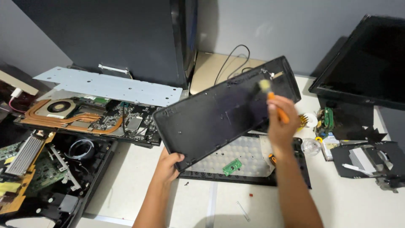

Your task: Cleaning keyboard components with a brush and reassembling them on a repair bench

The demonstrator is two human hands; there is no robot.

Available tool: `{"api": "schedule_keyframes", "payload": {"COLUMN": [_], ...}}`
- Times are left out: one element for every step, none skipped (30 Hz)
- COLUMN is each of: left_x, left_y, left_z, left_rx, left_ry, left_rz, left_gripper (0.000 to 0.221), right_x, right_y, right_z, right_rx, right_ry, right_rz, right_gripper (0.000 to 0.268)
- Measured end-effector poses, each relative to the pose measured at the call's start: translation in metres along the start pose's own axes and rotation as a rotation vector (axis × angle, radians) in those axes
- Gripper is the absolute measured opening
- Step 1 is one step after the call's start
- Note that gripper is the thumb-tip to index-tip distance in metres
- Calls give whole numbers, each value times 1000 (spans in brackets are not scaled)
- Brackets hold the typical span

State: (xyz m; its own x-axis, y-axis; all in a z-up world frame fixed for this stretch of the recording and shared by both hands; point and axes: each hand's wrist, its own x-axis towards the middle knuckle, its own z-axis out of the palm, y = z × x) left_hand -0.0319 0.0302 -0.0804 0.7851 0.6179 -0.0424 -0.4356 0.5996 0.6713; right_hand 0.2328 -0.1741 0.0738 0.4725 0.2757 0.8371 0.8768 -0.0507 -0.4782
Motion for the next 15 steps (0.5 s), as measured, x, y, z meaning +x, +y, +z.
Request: {"api": "schedule_keyframes", "payload": {"left_x": [2,5,6,8,8,7,9,10,12,12,11,10,11,11,12], "left_y": [-13,-27,-42,-40,-39,-38,-43,-47,-49,-46,-44,-42,-46,-50,-54], "left_z": [-16,-31,-47,-46,-46,-47,-51,-55,-60,-59,-57,-55,-58,-60,-63], "left_rx": [-1,-1,-1,-2,2,5,3,-21,-40,-38,-45,-53,-53,-45,-36], "left_ry": [-3,-38,-71,-72,-123,-173,-167,-152,-138,-132,-104,-77,-77,-82,-86], "left_rz": [5,5,1,2,34,66,63,60,59,59,56,52,54,52,52], "left_gripper": [74,76,79,79,78,77,77,80,83,83,81,79,79,80,81], "right_x": [-11,-22,-35,-36,-38,-41,-38,-35,-31,-34,-37,-41,-26,-12,3], "right_y": [3,7,12,-26,-64,-102,-105,-108,-112,-72,-33,6,0,-6,-12], "right_z": [21,42,63,63,63,63,60,58,57,55,53,50,41,31,22], "right_rx": [1,-70,-143,-143,144,431,433,544,659,664,141,-380,-379,-323,-265], "right_ry": [2,59,115,116,-109,-334,-339,-359,-375,-377,-280,-172,-172,-69,34], "right_rz": [-6,-24,-39,-42,-11,21,26,94,162,165,22,-121,-123,-105,-88], "right_gripper": [16,13,12,12,10,9,9,13,17,17,17,18,18,10,6]}}
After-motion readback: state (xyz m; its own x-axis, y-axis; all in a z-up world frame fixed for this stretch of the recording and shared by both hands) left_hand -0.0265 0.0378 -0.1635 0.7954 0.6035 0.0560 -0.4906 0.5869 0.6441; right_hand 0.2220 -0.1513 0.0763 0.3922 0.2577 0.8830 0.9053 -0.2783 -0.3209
